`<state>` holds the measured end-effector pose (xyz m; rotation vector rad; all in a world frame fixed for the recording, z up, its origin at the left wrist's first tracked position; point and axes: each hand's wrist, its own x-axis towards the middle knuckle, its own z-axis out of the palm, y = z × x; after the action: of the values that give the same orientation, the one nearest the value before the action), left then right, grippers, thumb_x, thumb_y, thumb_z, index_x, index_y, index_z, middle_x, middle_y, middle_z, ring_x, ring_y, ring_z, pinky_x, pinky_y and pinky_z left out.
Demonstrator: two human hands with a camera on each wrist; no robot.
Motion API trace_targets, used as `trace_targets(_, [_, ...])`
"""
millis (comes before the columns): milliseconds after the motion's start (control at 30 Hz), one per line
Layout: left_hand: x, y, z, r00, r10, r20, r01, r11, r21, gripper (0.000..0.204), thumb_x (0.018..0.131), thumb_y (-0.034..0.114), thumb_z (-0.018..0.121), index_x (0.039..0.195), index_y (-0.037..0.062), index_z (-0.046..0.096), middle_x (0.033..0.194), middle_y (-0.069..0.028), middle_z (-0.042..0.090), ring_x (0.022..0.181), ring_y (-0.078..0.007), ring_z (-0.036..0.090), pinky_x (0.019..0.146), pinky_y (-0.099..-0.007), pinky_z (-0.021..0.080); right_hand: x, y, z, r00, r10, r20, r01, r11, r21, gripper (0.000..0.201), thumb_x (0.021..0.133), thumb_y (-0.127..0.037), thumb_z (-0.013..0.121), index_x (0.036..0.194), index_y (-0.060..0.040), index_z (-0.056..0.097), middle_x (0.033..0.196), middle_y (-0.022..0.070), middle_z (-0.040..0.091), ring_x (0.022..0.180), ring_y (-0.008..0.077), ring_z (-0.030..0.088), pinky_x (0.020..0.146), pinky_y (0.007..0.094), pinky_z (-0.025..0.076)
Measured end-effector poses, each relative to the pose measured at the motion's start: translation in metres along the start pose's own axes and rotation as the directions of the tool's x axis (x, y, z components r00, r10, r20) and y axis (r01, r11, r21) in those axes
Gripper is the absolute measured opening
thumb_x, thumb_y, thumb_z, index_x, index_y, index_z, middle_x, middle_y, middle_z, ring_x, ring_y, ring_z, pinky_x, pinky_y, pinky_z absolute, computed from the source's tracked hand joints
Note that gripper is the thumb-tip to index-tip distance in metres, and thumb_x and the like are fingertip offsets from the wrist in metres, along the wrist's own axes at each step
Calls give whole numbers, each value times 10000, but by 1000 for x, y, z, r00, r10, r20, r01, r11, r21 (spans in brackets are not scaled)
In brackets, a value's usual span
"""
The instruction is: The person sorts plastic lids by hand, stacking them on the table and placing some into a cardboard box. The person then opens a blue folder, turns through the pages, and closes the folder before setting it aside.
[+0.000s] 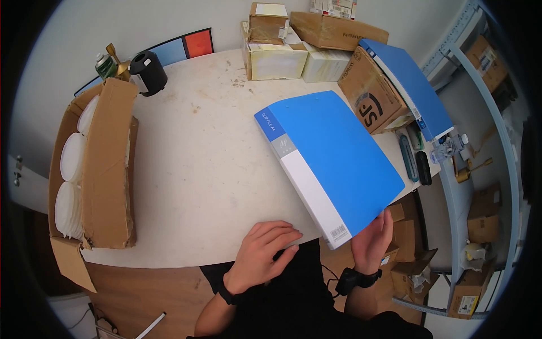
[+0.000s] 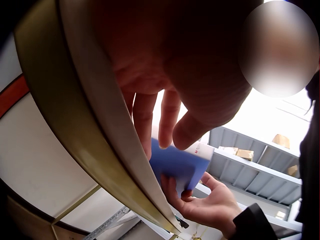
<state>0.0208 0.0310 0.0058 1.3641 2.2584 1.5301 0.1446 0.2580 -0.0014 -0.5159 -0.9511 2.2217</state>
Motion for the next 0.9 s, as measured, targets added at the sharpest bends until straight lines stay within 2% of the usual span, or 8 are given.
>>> trace_targets(100, [-1,-2,0,998,-33,-44,32,999,-35,208,850,59,771,1058,63,756,1068,-80,758,1082,-279,687,932,-385,523,13,-4,-5,1000,-12,26,9,995,103,434,1092,-351,489,1381,-29,522,1371,112,604,1250,256,597,1060,442,479])
trace_targets(200, [0,-3,1,998,-42,-56,39,998,-52,202,847,47,767,1048,57,753,1054,-94,757,1040,-293,696,912,-388,533,28,-3,0,996,73,-57,-64,986,151,470,1076,-326,538,1432,-21,499,1391,124,600,1264,270,592,1076,453,475])
trace_targets(300, [0,-4,3,997,-28,-77,24,998,-52,195,841,35,765,1035,52,749,1031,-102,757,1010,-300,703,904,-391,533,35,-6,11,958,278,-66,-274,959,70,517,1037,-233,628,1474,-8,468,1393,132,604,1270,273,593,1072,472,491])
trace_targets(400, [1,-3,4,996,-23,-87,21,999,-26,187,837,26,764,1021,50,746,1013,-105,755,989,-301,705,880,-393,533,40,1,13,956,285,-69,-287,957,-35,496,1045,-212,617,1468,-2,466,1386,137,605,1263,261,602,1034,460,522])
trace_targets(467, [2,-2,5,996,-10,-87,9,1000,-16,182,835,22,764,1013,49,745,1003,-106,753,978,-302,705,865,-394,533,38,6,16,979,198,-47,-201,977,-73,469,1048,-170,612,1458,6,467,1375,135,600,1246,245,608,1000,447,545])
trace_targets(633, [1,-2,6,994,-28,-105,27,1000,-14,154,840,27,762,992,43,743,981,-114,746,948,-307,695,835,-399,529,29,-3,21,999,-36,-31,25,952,-307,507,1037,-167,611,1478,11,436,1374,137,585,1224,261,612,1055,429,510])
trace_targets(767, [0,-1,5,993,-22,-117,20,1000,-20,147,843,31,762,989,42,742,976,-118,744,942,-311,691,837,-397,528,26,-37,12,998,-22,66,32,988,-151,474,1027,-133,612,1445,31,460,1365,158,584,1242,257,602,1062,412,499])
trace_targets(900, [-1,-4,5,991,1,-131,-4,1000,-22,150,846,32,761,994,43,743,974,-108,747,949,-305,698,840,-390,535,27,-85,11,996,-88,-3,87,994,-67,433,1037,-226,601,1384,25,531,1258,156,666,1105,260,686,957,393,571])
